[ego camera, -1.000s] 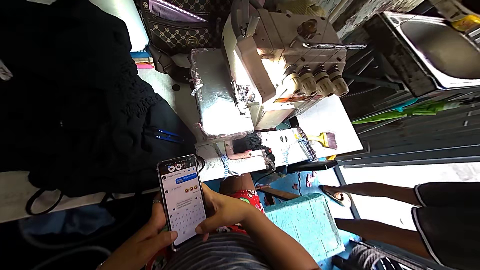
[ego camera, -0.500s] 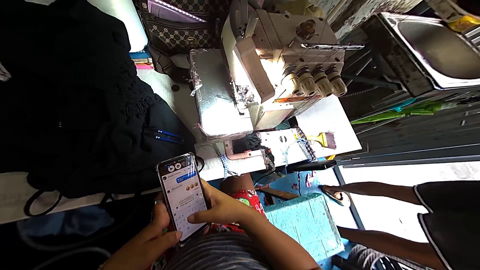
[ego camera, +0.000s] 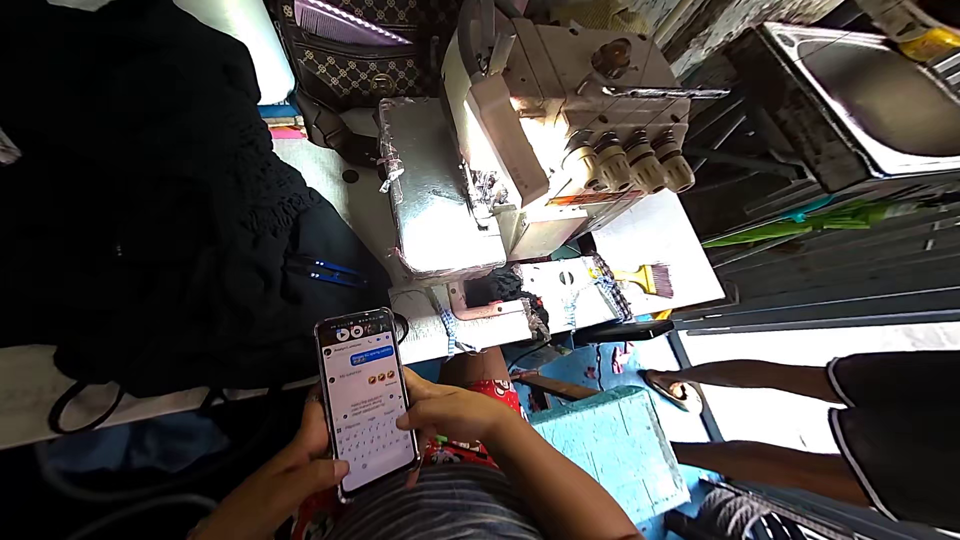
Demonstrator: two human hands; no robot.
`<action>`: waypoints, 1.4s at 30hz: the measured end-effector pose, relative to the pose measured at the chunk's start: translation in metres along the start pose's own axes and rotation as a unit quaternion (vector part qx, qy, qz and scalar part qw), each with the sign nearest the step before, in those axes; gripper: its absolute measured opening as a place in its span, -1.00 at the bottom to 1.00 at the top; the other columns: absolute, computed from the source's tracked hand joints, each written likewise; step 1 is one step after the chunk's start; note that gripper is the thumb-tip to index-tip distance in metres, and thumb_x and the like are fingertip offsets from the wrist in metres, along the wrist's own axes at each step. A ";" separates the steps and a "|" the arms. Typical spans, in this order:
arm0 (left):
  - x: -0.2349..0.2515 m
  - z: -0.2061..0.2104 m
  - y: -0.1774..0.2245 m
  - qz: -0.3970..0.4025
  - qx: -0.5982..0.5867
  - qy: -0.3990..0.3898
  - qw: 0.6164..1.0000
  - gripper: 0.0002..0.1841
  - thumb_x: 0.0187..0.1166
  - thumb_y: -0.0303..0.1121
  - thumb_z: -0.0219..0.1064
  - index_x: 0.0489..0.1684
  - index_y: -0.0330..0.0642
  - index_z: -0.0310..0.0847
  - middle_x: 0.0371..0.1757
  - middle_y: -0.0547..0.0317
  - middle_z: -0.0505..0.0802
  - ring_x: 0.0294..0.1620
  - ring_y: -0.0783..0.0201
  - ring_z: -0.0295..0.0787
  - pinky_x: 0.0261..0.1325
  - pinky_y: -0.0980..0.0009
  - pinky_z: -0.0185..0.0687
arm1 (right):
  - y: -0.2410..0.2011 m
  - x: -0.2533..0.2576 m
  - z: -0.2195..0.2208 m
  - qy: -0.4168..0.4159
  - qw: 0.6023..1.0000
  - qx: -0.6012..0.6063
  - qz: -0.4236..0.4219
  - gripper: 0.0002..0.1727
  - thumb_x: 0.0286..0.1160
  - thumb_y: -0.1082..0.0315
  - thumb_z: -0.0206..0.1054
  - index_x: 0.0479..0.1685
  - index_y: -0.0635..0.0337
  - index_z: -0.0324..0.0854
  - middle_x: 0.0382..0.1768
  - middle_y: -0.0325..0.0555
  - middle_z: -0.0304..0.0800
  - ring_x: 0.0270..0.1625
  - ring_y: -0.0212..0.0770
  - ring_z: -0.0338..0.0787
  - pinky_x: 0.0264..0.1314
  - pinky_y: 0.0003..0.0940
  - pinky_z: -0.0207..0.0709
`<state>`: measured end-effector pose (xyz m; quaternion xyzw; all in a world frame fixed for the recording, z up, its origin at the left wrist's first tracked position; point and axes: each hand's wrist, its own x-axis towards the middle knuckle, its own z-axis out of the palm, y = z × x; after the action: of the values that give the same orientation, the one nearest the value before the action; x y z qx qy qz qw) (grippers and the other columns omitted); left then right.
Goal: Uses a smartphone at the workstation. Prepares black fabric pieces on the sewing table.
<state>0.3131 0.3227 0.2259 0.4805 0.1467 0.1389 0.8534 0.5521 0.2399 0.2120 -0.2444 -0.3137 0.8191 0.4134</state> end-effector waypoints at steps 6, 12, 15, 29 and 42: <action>0.001 0.003 0.001 -0.003 0.011 0.008 1.000 -0.18 0.64 -0.42 0.23 0.80 0.22 -0.28 0.64 0.49 0.54 0.58 0.41 0.55 0.64 0.36 0.49 | 0.002 -0.001 -0.001 -0.008 0.999 -0.028 -0.024 -0.22 0.45 0.52 0.08 0.70 0.04 -0.18 0.36 -0.19 0.58 0.24 -0.24 0.79 -0.15 -0.27 0.81; -0.003 0.001 -0.001 0.000 0.030 -0.018 0.999 -0.15 0.64 -0.35 0.30 0.83 0.28 -0.27 0.68 0.50 0.52 0.61 0.41 0.52 0.66 0.35 0.46 | -0.001 0.001 0.005 0.016 0.996 -0.082 -0.036 -0.17 0.45 0.66 0.22 0.68 0.20 -0.18 0.30 -0.15 0.63 0.20 -0.32 0.82 -0.10 -0.38 0.82; -0.001 0.008 0.001 -0.005 0.040 0.023 0.999 -0.16 0.63 -0.40 0.29 0.79 0.22 -0.28 0.62 0.53 0.57 0.54 0.44 0.60 0.60 0.39 0.54 | 0.001 0.002 0.004 0.010 0.995 -0.084 -0.046 -0.15 0.42 0.67 0.24 0.68 0.20 -0.20 0.31 -0.15 0.62 0.22 -0.31 0.82 -0.07 -0.38 0.83; -0.001 0.009 -0.002 -0.010 0.063 0.046 0.997 -0.08 0.54 -0.38 0.36 0.77 0.13 -0.34 0.59 0.53 0.59 0.49 0.45 0.64 0.54 0.39 0.60 | -0.002 0.001 0.008 0.046 0.995 -0.080 -0.028 -0.29 0.59 0.56 0.10 0.70 0.19 -0.17 0.26 -0.18 0.63 0.14 -0.39 0.80 -0.08 -0.42 0.78; -0.002 0.007 0.000 -0.015 0.045 0.040 0.998 -0.13 0.53 -0.46 0.30 0.75 0.12 -0.29 0.59 0.55 0.59 0.50 0.46 0.63 0.55 0.40 0.60 | 0.004 0.000 0.002 -0.011 0.998 -0.055 -0.041 -0.06 0.30 0.67 0.23 0.70 0.15 -0.27 0.39 -0.19 0.56 0.31 -0.30 0.78 -0.04 -0.33 0.83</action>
<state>0.3136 0.3159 0.2294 0.5106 0.1938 0.1385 0.8262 0.5489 0.2380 0.2103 -0.2450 -0.3725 0.7857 0.4289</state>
